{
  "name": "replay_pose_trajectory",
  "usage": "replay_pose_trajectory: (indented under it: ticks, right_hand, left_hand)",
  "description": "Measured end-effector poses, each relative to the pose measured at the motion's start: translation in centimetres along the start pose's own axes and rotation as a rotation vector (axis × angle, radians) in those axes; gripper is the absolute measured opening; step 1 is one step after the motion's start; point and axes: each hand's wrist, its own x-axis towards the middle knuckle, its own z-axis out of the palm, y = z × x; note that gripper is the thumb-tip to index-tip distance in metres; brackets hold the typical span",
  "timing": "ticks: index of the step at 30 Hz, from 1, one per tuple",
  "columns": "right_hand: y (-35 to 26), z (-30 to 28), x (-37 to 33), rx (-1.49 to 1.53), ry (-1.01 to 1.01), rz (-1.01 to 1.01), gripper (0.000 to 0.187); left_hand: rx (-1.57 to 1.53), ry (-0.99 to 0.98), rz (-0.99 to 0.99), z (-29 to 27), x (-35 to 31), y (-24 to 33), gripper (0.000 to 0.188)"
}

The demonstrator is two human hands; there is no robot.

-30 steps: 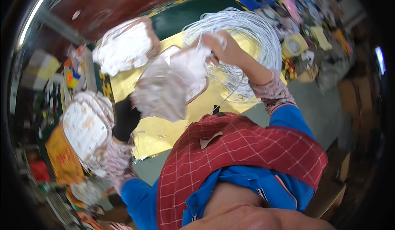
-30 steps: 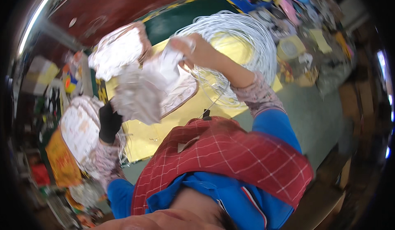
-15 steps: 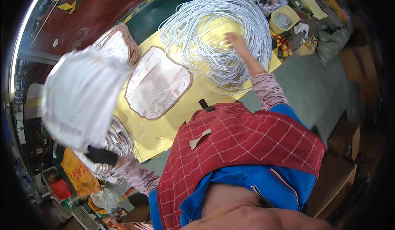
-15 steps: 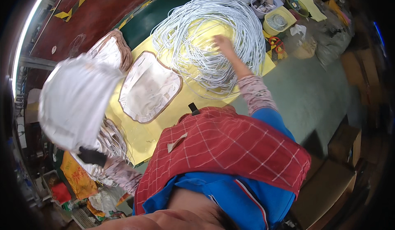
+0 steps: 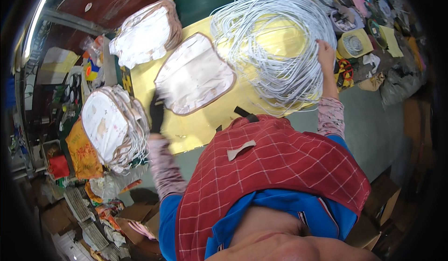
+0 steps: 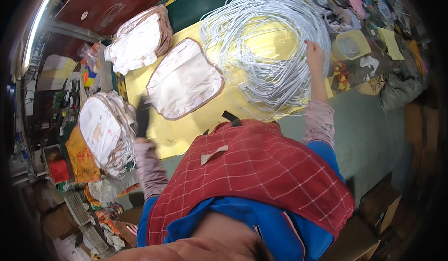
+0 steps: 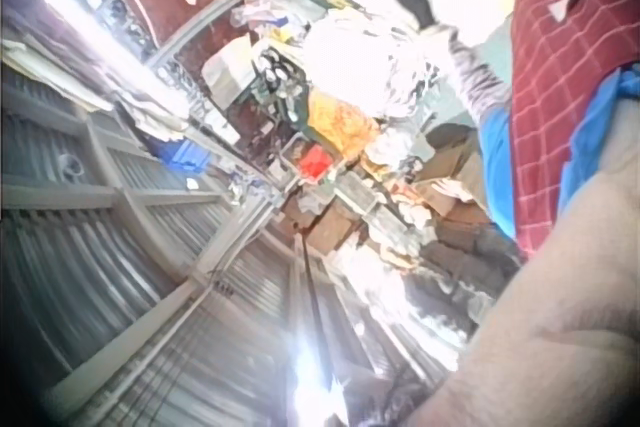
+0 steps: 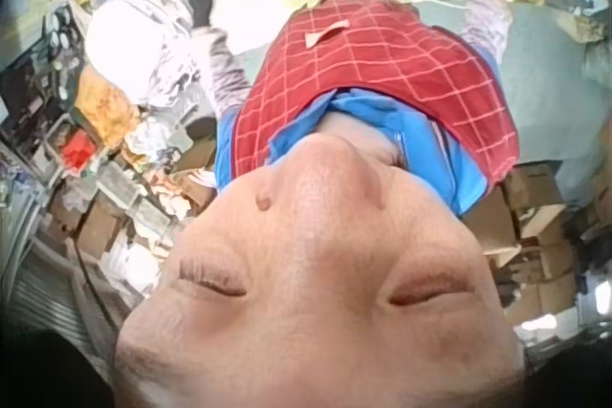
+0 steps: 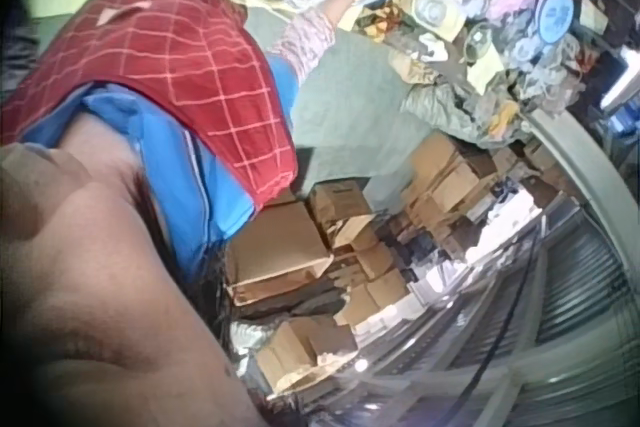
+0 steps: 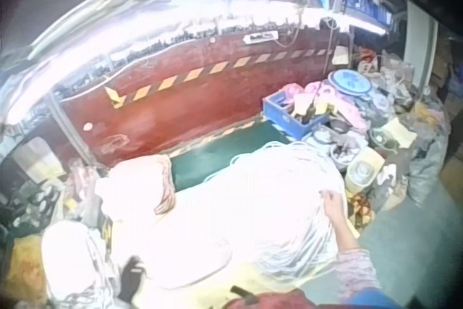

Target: The person repeatedly picks up white fabric masks and white elastic cords from a yellow work surface, inserts the cords into the mask edges, and stacks the assembled masks. The person handles the items one at a time and places finished units into a growing stack.

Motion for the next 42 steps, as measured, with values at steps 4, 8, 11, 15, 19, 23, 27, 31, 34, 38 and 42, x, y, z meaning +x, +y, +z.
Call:
replay_pose_trajectory:
  ticks: [4,8,11,15,19,23,27,31,34,38,42]
  right_hand:
    - [-20.9,-1.0,-6.7,1.059,-0.354,0.22,0.032]
    - [-30.9,1.5,-12.7,1.279,-0.39,0.068,0.031]
    - [-33.4,2.0,-15.2,1.278,-0.483,0.001,0.033]
    - [-31.7,2.9,-15.0,1.219,-0.562,-0.016,0.041]
    - [-27.4,1.4,-8.6,1.721,-0.545,0.419,0.053]
    - [-21.6,0.6,-5.0,1.68,-0.801,0.288,0.061]
    - [-21.6,0.4,-5.7,1.672,-0.757,0.142,0.06]
    - [-21.7,1.4,-7.7,0.909,-0.417,0.026,0.052]
    - [-25.6,3.0,-9.6,0.835,-0.342,0.073,0.057]
    - [-24.6,1.7,-9.9,0.648,-0.359,0.035,0.041]
    - [-25.4,1.1,-10.8,0.698,-0.52,-0.069,0.043]
  left_hand:
    - [-0.444,-0.761,-0.064,14.3,-2.2,19.6,0.051]
    - [-0.445,-0.75,0.633,17.8,-2.7,21.1,0.032]
    - [-0.541,-1.207,0.058,12.6,-1.3,19.9,0.019]
    - [-0.59,-0.889,0.048,9.1,-1.6,15.1,0.019]
    - [0.018,-0.73,0.395,9.5,1.3,10.3,0.015]
    - [0.212,-0.695,0.525,14.3,4.3,8.8,0.018]
    - [0.266,-0.812,0.616,18.2,6.6,7.2,0.021]
    - [0.082,-0.443,0.573,20.3,12.4,2.5,0.036]
    - [0.249,0.147,0.505,21.5,21.3,-2.7,0.034]
    - [0.52,0.032,0.239,20.2,26.9,-5.3,0.016]
    - [0.387,-0.141,0.281,19.3,27.7,-7.1,0.039]
